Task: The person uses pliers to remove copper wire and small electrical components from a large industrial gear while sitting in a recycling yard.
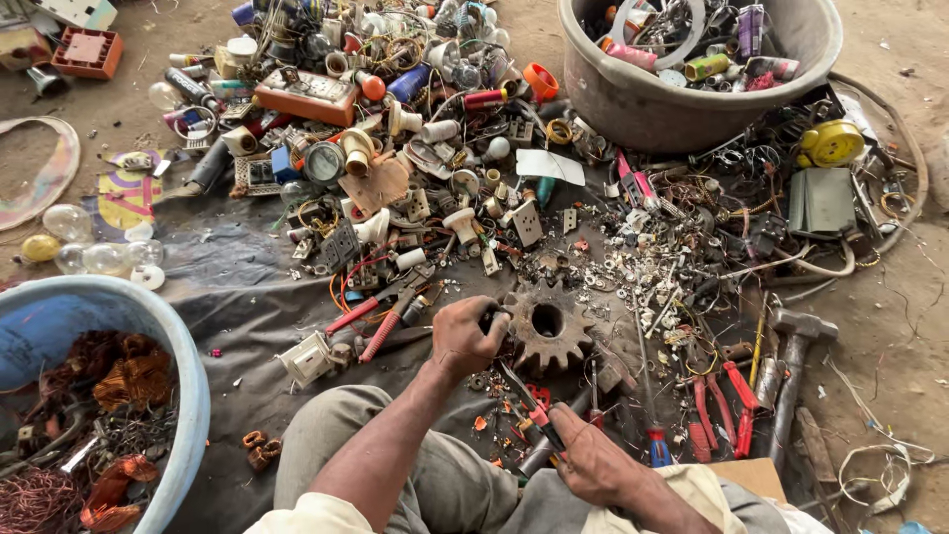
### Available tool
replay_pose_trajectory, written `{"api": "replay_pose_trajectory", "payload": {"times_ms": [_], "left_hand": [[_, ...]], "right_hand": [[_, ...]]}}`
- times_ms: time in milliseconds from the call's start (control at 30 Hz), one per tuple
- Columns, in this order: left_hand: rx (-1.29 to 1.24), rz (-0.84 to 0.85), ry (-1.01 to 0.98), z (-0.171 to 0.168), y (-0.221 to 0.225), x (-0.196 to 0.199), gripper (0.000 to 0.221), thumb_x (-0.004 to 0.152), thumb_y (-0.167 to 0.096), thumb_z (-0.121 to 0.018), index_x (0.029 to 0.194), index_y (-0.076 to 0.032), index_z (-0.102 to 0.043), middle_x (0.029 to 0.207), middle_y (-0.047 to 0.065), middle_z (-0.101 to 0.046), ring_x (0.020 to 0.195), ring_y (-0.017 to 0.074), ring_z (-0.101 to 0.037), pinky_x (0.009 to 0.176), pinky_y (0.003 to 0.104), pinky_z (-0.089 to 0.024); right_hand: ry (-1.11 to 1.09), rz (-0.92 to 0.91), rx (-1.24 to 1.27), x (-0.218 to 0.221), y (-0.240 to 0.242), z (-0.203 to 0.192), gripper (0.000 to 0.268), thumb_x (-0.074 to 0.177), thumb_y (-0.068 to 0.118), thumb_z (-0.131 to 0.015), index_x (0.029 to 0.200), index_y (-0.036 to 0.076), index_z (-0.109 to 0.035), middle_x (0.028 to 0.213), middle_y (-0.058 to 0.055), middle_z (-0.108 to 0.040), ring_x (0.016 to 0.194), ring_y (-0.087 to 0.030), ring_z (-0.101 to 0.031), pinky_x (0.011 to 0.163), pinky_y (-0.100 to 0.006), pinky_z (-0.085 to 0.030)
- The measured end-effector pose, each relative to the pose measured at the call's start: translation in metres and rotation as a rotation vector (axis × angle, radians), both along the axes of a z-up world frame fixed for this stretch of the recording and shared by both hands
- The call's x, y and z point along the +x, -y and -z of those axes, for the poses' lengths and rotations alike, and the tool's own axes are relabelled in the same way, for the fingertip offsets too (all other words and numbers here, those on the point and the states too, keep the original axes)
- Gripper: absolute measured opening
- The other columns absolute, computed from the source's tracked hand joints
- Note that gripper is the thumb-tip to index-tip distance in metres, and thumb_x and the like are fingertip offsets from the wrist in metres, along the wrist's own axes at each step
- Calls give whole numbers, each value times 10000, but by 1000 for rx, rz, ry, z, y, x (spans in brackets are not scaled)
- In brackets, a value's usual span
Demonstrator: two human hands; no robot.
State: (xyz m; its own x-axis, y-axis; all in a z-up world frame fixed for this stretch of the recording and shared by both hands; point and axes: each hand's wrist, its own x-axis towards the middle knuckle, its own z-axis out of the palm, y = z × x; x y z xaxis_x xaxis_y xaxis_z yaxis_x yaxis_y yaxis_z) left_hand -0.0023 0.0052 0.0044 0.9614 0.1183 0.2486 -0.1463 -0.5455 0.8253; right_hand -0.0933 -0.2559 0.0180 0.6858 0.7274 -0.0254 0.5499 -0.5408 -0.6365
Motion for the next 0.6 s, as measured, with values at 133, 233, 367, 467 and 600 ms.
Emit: {"api": "replay_pose_trajectory", "payload": {"times_ms": [133,233,367,467,600], "left_hand": [[98,124,4,-5,0,0,256,816,-340,-711,884,-98,-760,836,116,-740,774,312,-719,700,429,-568],[292,329,-12,-9,1,-1,275,826,-367,-695,882,-104,-752,817,112,-720,770,317,-704,699,447,-561],[298,374,-16,-11,2,0,291,840,-367,-679,943,-109,-766,823,137,-720,785,339,-695,712,471,-541],[107,380,-157,-10,-12,22,325,825,-363,-687,958,-80,-775,855,156,-740,796,315,-709,750,434,-547],[-277,546,-407,5,-29,38,402,822,-373,-684,952,1,-751,801,158,-743,749,249,-684,733,379,-546]], "right_hand": [[-312,90,-240,1,-2,-10,434,801,11,-595,1212,-2,-454,1105,-204,-530,1046,-436,-571,880,-497,-468],[-341,68,-272,5,-5,-14,474,771,-13,-576,1234,16,-482,1079,-193,-547,1048,-422,-583,888,-490,-467],[-585,152,-148,13,0,-15,461,749,-7,-595,1207,43,-578,969,-116,-618,961,-297,-602,865,-393,-494],[-854,235,9,28,7,-24,513,714,6,-589,1223,39,-647,877,-56,-567,832,-181,-561,752,-307,-475],[-1140,247,189,38,16,-46,703,671,26,-584,1367,78,-675,855,-10,-554,707,-107,-486,587,-243,-391]]}}
